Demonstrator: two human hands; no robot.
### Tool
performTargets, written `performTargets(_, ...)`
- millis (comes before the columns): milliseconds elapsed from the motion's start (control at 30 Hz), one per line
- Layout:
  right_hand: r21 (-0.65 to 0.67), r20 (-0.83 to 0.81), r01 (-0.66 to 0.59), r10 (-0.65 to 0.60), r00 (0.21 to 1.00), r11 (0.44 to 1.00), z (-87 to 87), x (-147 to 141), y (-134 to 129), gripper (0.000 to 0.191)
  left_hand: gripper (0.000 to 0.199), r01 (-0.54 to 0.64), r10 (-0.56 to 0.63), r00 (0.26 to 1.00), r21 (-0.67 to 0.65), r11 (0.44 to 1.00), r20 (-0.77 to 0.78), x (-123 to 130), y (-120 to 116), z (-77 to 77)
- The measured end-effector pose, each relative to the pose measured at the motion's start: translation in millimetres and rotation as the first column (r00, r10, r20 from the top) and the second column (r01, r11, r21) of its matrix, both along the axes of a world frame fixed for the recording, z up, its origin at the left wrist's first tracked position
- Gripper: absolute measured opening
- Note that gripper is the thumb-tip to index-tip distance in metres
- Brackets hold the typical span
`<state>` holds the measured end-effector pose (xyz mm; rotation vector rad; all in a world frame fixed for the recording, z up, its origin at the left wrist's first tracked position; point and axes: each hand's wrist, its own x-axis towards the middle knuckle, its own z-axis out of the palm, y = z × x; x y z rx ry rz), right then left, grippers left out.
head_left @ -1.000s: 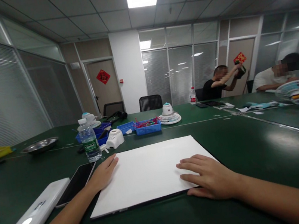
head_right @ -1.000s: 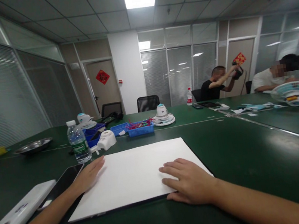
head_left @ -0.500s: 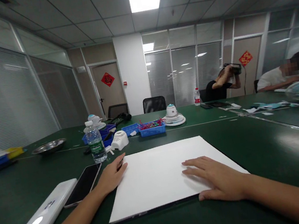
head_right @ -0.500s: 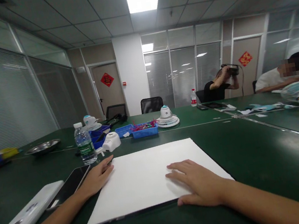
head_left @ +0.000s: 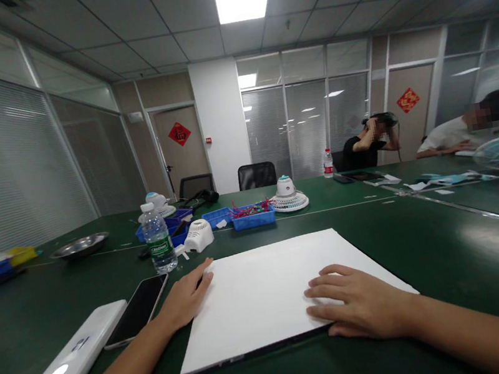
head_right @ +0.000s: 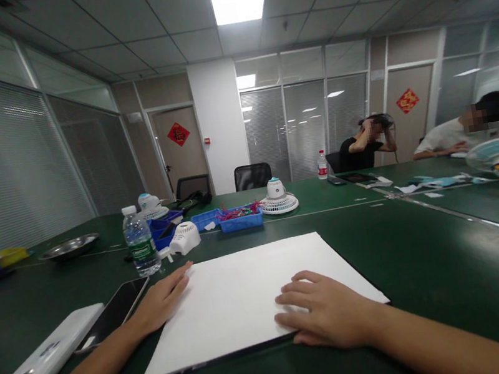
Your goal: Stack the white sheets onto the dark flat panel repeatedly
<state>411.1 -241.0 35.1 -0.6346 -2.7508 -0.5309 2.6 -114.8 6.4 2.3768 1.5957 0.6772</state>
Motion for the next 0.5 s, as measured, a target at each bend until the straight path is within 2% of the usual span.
performTargets(133, 0.137, 0.005, -0.118, 0.118, 0.993, 0.984, 2.5, -5, -3, 0.028, 0.069, 0.016, -0.016, 1.0, 0.016, 1.0, 0.005, 2, 0, -0.6)
performTargets(267, 0.237, 0.055, -0.261, 0.255, 0.965, 0.936, 7.9, -10, -8, 0.026, 0.067, 0.03, -0.03, 0.999, 0.003, 1.0, 0.04, 3, -1, 1.6)
performTargets(400, 0.361, 0.1, -0.36, 0.348, 0.932, 0.86, 12.5, -11, -11, 0.021, 0.063, 0.06, -0.054, 0.982, -0.028, 0.998, 0.179, 0, 1, 3.8)
performTargets(500, 0.426, 0.128, -0.391, 0.374, 0.919, 0.816, 18.0, -8, -11, 0.02, 0.055, 0.105, -0.084, 0.955, -0.058, 0.993, 0.286, -2, 5, 3.5)
